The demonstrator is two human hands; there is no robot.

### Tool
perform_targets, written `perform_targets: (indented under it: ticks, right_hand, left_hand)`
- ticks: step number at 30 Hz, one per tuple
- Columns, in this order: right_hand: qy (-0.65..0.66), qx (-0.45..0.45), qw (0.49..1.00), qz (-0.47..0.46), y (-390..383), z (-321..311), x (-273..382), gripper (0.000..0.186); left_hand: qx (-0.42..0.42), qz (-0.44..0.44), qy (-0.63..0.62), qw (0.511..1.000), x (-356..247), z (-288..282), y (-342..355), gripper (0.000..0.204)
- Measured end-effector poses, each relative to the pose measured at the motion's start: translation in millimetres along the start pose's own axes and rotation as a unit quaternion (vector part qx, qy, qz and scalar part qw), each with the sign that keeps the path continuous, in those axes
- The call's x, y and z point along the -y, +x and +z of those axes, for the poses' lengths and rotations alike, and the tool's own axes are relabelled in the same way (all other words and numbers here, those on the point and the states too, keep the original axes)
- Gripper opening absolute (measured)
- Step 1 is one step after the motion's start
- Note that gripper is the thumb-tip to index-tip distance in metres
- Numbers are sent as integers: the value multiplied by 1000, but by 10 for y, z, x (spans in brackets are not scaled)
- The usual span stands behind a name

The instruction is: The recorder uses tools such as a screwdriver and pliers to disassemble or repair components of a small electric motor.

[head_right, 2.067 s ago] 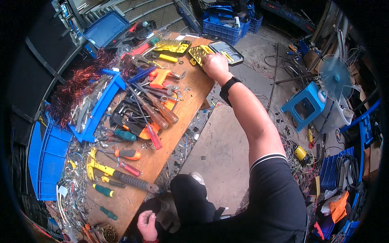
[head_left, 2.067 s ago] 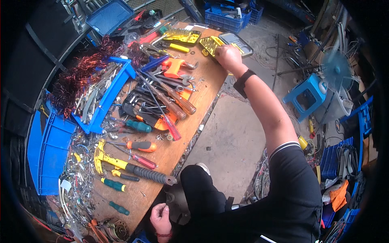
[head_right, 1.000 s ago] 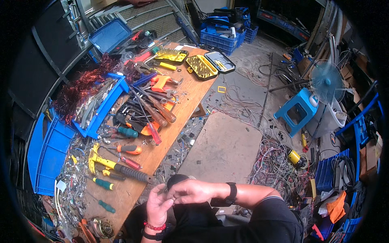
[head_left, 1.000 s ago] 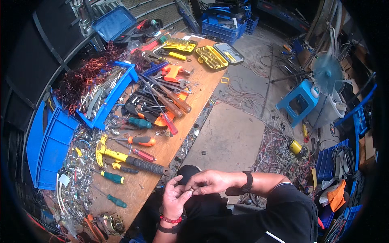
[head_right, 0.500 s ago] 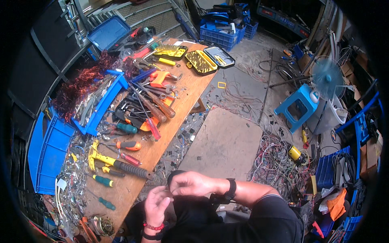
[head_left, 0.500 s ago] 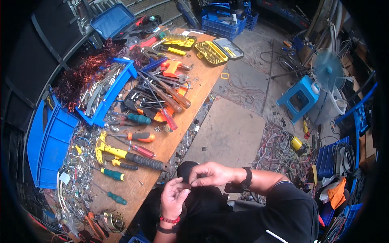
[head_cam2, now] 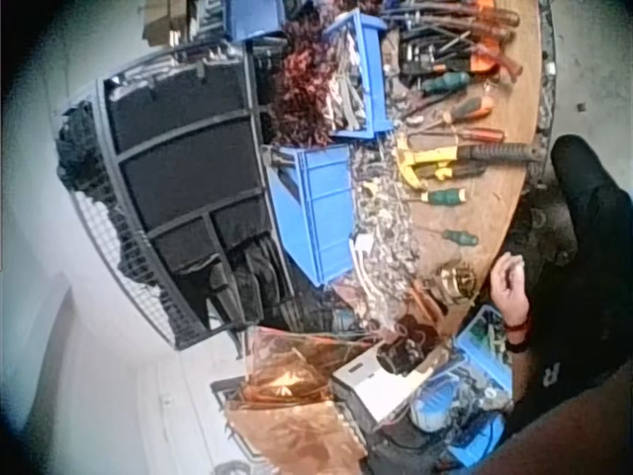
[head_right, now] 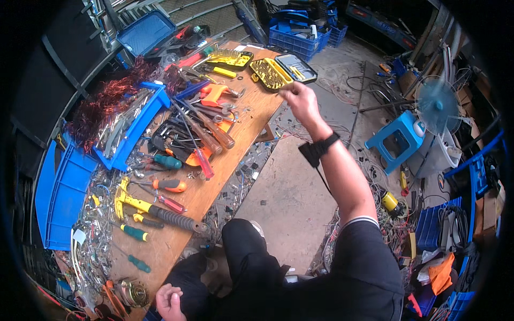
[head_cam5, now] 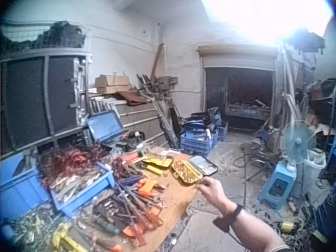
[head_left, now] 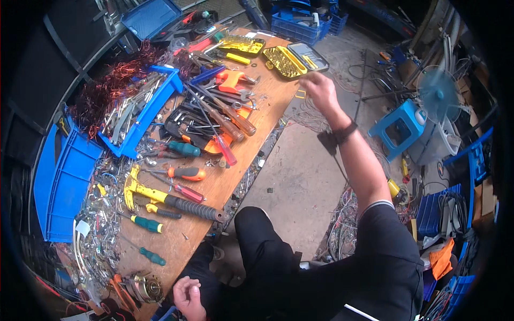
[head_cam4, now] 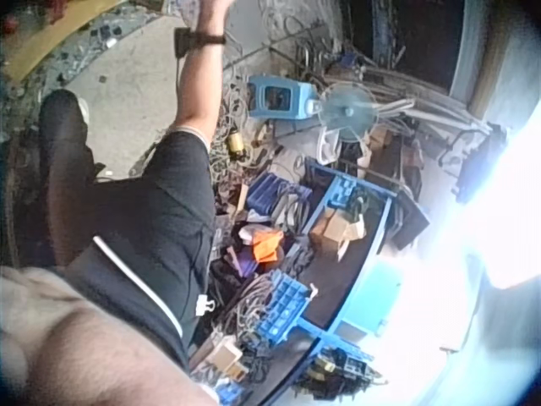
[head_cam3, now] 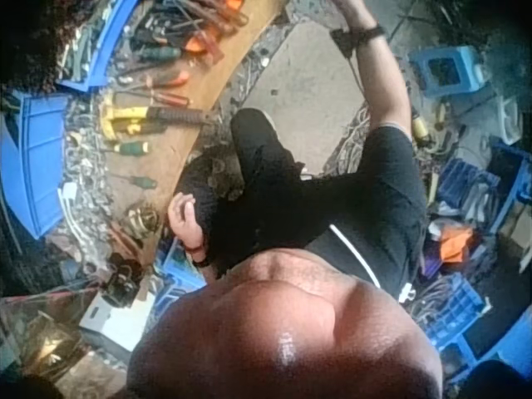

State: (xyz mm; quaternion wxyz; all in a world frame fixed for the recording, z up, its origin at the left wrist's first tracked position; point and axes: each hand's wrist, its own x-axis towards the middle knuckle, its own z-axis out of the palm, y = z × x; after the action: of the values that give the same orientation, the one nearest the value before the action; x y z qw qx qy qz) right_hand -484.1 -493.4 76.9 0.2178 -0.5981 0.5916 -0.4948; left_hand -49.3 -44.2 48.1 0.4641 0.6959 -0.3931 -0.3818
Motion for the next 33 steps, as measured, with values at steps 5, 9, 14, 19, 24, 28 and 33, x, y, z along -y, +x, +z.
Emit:
perform_targets:
  ticks: [5, 9, 14, 19, 24, 28, 33]
  right_hand:
    - [-147, -66, 986, -29, 654, 134, -538, 24]
    - [-214, -46, 976, -17, 768, 247, -512, 24]
    - [-281, -43, 958, -38, 840, 292, -575, 21]
    - [-296, -4, 955, -25, 859, 235, -526, 22]
    - [-313, 11, 949, -45, 841, 297, -493, 21]
    - [-342, 20, 936, -80, 834, 282, -520, 22]
    - [-338, 12, 938, -79, 781, 276, -461, 25]
  left_hand:
    - [-1, -11, 47, 999, 200, -113, -150, 29]
    - [-32, -27, 82, 996, 216, -168, -232, 29]
    - [-66, -70, 98, 991, 227, -273, -269, 30]
    - [-82, -96, 38, 991, 437, -369, -294, 31]
    - [-85, -98, 40, 991, 386, -368, -288, 31]
    - [-79, -94, 65, 990, 346, -344, -276, 29]
    - [-84, -79, 68, 991, 345, -370, -298, 28]
